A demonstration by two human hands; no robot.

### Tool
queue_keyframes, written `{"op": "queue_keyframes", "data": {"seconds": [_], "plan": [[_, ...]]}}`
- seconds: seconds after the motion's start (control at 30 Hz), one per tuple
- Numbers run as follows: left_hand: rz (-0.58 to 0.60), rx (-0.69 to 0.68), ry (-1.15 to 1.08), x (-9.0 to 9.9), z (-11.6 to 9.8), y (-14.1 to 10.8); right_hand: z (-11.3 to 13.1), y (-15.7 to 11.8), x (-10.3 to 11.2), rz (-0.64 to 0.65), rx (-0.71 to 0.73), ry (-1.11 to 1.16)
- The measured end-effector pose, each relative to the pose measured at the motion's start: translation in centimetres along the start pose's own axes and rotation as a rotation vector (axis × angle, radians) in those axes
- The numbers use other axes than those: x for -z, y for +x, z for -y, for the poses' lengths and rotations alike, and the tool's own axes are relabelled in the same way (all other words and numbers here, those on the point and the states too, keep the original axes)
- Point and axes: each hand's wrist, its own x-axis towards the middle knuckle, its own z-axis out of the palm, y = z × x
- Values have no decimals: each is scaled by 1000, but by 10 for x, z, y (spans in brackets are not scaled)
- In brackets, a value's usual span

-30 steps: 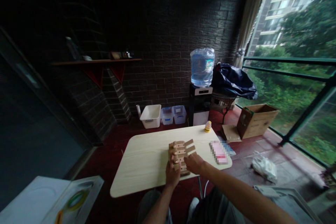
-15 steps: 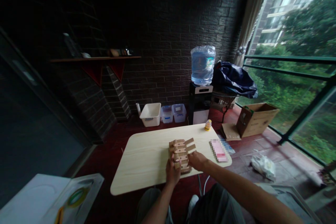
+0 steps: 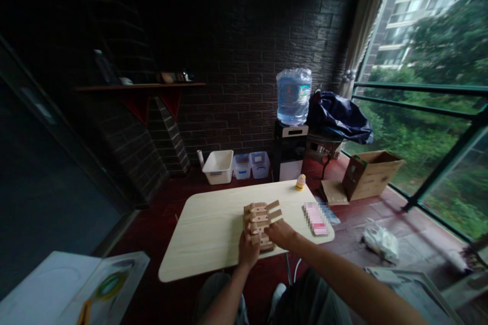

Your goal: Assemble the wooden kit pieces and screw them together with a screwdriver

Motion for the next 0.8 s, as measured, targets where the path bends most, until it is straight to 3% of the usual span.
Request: {"op": "queue_keyframes", "data": {"seconds": [0.13, 0.3, 0.53, 0.67, 0.8], "plan": [[12, 30, -40, 2, -3, -2, -1, 2, 2, 95, -34, 66], [22, 50, -63, 2, -3, -3, -5, 0, -7, 97, -167, 168], [29, 55, -78, 0, -3, -1, -11, -3, 0, 100, 21, 60], [34, 55, -74, 0, -3, -1, -13, 4, 0, 123, 28, 19], [33, 46, -83, -1, 1, -1, -11, 9, -10, 59, 19, 65]]}}
